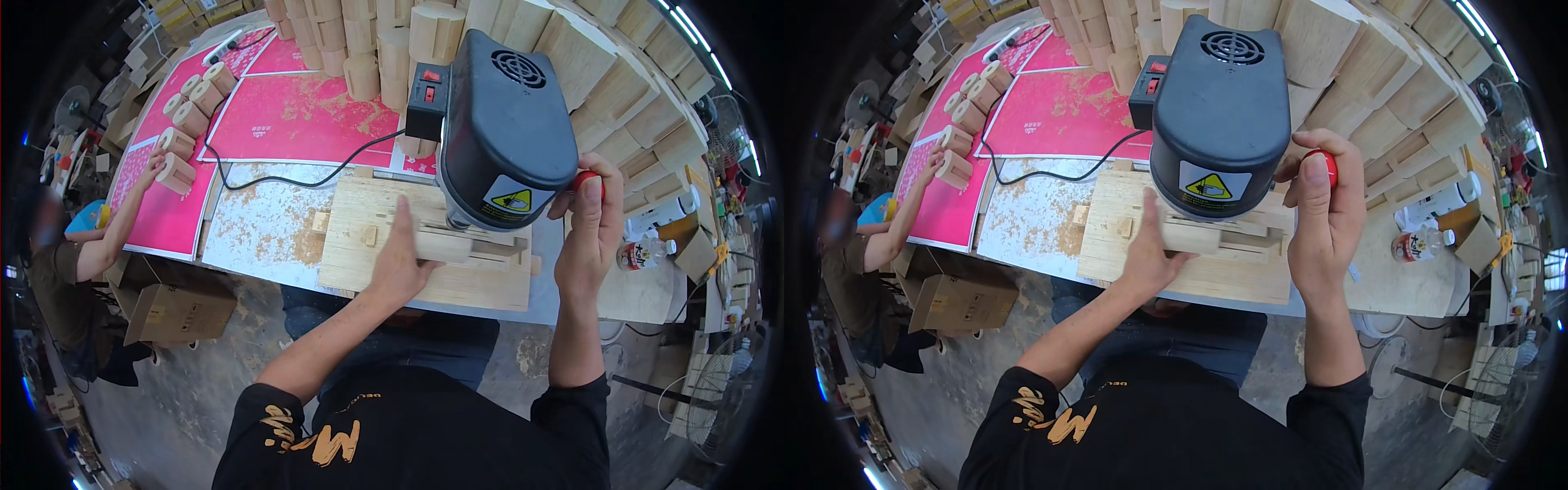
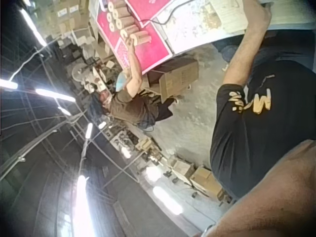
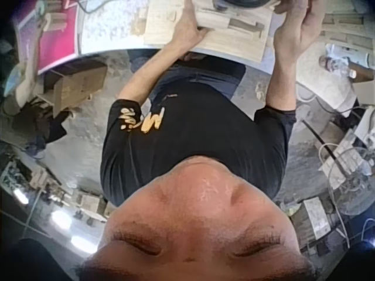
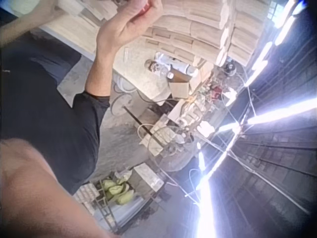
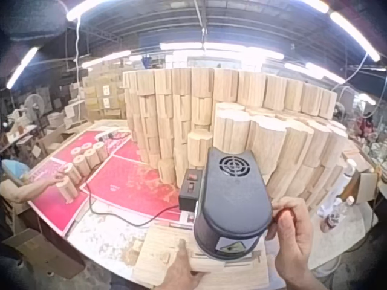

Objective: Milling grooves into small wooden blocks using a stationary routing machine and custom jig.

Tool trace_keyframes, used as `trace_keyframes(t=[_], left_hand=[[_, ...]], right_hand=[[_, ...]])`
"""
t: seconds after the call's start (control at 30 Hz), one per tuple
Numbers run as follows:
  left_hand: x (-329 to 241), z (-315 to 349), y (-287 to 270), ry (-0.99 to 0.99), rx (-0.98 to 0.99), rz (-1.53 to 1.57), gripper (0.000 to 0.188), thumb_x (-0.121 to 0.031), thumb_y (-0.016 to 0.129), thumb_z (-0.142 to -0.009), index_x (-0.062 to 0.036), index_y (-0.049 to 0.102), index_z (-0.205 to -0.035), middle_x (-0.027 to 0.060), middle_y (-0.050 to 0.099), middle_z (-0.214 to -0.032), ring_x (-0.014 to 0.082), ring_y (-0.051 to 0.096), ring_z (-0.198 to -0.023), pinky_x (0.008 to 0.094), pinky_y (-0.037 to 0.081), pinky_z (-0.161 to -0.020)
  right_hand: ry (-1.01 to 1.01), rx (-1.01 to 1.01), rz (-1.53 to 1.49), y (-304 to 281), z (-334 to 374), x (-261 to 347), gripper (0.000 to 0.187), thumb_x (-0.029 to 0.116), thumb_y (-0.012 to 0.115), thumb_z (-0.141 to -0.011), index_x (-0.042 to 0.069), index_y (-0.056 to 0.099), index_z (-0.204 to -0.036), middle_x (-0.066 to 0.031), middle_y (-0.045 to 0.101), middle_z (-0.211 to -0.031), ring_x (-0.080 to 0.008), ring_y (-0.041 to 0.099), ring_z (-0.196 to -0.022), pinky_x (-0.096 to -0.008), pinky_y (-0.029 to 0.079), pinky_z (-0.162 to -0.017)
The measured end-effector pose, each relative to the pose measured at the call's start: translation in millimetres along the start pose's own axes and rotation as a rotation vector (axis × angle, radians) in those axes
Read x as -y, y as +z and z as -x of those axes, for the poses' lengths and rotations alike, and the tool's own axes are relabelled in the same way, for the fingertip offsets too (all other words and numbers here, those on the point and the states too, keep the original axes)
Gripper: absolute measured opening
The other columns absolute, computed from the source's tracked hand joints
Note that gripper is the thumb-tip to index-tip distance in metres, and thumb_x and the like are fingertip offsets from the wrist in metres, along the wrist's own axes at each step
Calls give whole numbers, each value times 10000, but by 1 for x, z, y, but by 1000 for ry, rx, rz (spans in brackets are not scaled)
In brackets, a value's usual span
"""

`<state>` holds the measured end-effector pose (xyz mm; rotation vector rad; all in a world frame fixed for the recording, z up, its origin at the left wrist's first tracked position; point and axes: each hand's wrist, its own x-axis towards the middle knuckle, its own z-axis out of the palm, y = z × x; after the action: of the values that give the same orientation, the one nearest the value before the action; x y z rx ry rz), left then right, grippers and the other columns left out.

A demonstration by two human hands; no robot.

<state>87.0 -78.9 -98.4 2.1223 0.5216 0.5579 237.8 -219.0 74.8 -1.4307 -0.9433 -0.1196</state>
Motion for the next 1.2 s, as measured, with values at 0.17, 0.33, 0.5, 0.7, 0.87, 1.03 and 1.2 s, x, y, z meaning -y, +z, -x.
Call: trace_keyframes(t=[0.17, 0.33, 0.5, 0.7, 0.87, 1.03, 1.2], left_hand=[[-1, 4, 18, 21, 43, 52, 1167, -67, 829, -785, 86, -17, -1575, 382, 221, -1582, 509, 376, -1416, 448, 406, -1121], [0, -3, 24, 33, 25, 75, 1158, -48, 818, -786, 89, -20, -1573, 381, 227, -1581, 512, 369, -1420, 459, 402, -1125], [0, -1, 16, 142, -2, 50, 1105, -64, 821, -775, 91, 74, -1573, 359, 227, -1594, 502, 326, -1454, 463, 375, -1150], [-21, -22, -26, 21, 234, 47, 1134, -199, 884, -707, 36, 187, -1570, 323, 389, -1484, 472, 401, -1393, 459, 371, -1155], [-12, -27, -54, -29, 383, -115, 1162, -342, 936, -618, 37, 311, -1521, 325, 461, -1361, 481, 453, -1305, 474, 400, -1117], [3, -5, -92, -60, 496, -124, 906, -335, 908, -619, -4, 498, -1356, 264, 497, -1296, 451, 480, -1275, 454, 429, -1087], [49, 39, -195, 181, 19, -367, 776, -15, 814, -605, -15, 514, -1321, 203, 542, -1307, 421, 538, -1229, 471, 460, -1044]], right_hand=[[105, 72, -22, -1, 0, 9, 337, 299, 462, -1100, 1, 583, -1201, -48, 591, -921, -114, 523, -732, -246, 412, -670], [-433, 128, 194, -10, 90, -55, 168, 161, 675, -946, 18, 652, -1032, -170, 700, -1061, -251, 601, -777, -347, 461, -699], [-609, 190, 518, -10, 100, -97, 93, 115, 691, -888, 42, 656, -932, -160, 718, -1136, -273, 615, -814, -379, 476, -698], [-205, -12, 195, -13, 29, -22, 327, 210, 489, -1064, -11, 549, -1297, -114, 658, -996, -161, 552, -814, -306, 468, -781], [257, -19, -31, -8, 2, -43, 608, 226, 579, -1040, -25, 351, -1545, -83, 626, -1031, -130, 553, -912, -296, 464, -824], [0, 726, 708, -34, 84, -65, 490, 89, 794, -773, 46, 679, -1248, -121, 695, -1027, -309, 622, -987, -422, 468, -874], [121, 508, 767, -48, 96, -69, 326, 21, 783, -718, 25, 724, -1038, -136, 705, -957, -352, 610, -958, -440, 475, -858]])
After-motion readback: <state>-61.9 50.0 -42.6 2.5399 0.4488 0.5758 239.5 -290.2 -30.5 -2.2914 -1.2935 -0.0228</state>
